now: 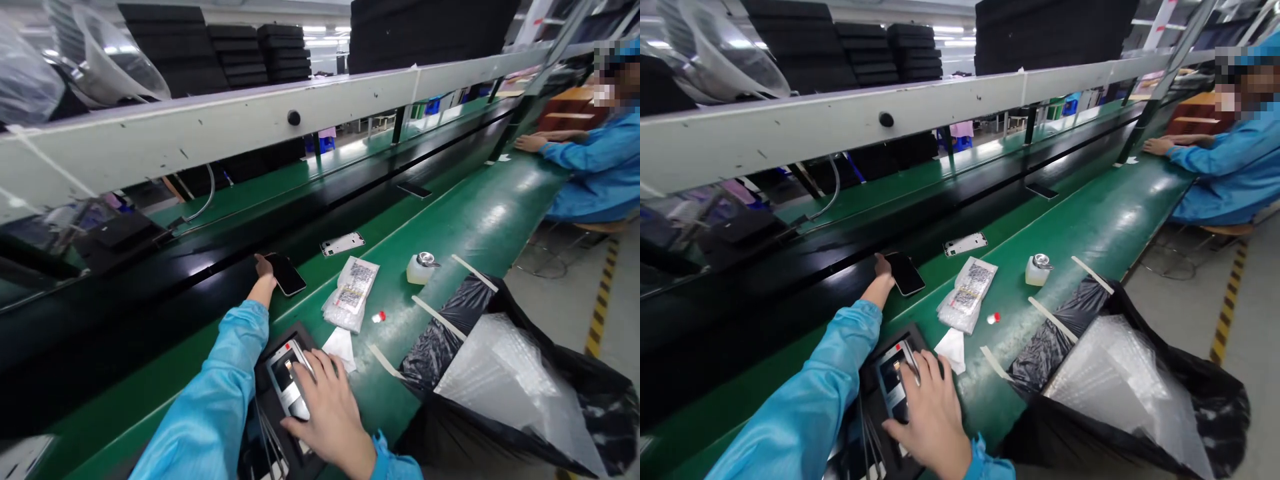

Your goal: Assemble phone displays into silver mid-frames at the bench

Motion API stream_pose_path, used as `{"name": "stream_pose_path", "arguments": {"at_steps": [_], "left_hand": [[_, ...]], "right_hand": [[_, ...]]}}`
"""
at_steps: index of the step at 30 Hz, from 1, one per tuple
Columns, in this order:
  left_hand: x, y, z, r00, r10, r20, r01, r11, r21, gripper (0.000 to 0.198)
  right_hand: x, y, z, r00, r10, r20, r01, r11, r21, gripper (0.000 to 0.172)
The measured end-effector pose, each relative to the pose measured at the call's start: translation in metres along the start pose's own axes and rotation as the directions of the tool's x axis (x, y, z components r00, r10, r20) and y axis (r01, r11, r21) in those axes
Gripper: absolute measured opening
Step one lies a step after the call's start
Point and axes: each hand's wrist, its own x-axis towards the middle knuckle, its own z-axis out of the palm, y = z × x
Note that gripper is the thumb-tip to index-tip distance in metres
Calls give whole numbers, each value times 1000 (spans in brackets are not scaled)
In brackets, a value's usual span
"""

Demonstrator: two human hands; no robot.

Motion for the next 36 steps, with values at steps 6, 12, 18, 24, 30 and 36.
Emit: {"name": "stream_pose_path", "arguments": {"at_steps": [6, 12, 18, 24, 30, 36], "left_hand": [[35, -4, 12, 980, 194, 37, -197, 943, 270, 42], [58, 2, 43, 909, 326, 261, -409, 820, 399, 43], [40, -19, 97, 709, 301, 637, -671, 565, 480, 46], [17, -45, 144, 555, 148, 819, -779, 439, 448, 53], [5, -30, 137, 583, 251, 773, -719, 602, 347, 40], [-5, 19, 69, 672, 463, 579, -539, 841, -46, 33]], "right_hand": [[-3, -1, -1, 997, 17, 76, -20, 999, 37, 90], [-5, 6, 2, 987, 36, 154, -34, 999, -12, 92], [-8, 18, 19, 992, 44, 121, -39, 998, -47, 97], [-1, 23, 16, 975, 100, 200, -68, 985, -162, 101], [7, 18, 2, 979, 112, 169, -77, 977, -200, 92], [14, 8, -18, 993, 35, 112, -15, 984, -176, 77]]}}
